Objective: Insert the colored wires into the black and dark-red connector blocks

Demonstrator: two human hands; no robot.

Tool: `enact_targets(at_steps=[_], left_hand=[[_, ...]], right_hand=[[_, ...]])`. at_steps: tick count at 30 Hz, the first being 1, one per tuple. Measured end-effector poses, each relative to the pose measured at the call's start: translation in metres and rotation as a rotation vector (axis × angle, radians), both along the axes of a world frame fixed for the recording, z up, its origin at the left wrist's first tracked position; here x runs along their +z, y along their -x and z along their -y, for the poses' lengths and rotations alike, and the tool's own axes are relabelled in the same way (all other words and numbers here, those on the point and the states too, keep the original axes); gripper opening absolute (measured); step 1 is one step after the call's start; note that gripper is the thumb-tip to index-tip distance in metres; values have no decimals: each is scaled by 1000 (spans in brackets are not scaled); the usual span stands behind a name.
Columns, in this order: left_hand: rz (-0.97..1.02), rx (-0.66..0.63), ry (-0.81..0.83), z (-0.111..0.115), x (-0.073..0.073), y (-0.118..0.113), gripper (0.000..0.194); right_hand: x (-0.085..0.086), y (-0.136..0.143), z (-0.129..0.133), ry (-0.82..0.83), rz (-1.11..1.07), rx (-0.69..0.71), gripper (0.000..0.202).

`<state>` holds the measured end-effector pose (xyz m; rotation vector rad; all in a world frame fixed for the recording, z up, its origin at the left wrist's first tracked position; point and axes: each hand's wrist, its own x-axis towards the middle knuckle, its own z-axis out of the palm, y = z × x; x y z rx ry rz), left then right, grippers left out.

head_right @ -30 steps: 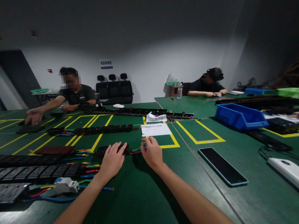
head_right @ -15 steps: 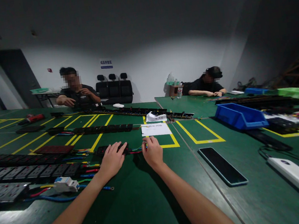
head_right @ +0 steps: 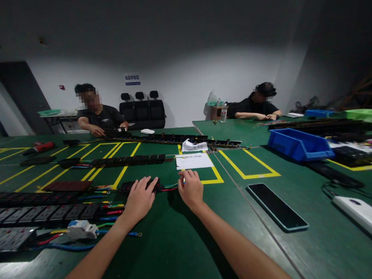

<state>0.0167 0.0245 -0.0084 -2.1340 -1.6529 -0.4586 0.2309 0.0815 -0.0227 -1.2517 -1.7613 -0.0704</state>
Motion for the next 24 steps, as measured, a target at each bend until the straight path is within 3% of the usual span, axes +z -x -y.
enact_targets(at_steps=[10,24], left_hand=[[24,-13,0,-2,-2,2,52],[15,-8,-6,-1,-1,0,52]], right_hand=[[0,-2,0,61,113,-20,17],[1,4,6,11,243,-57,17]])
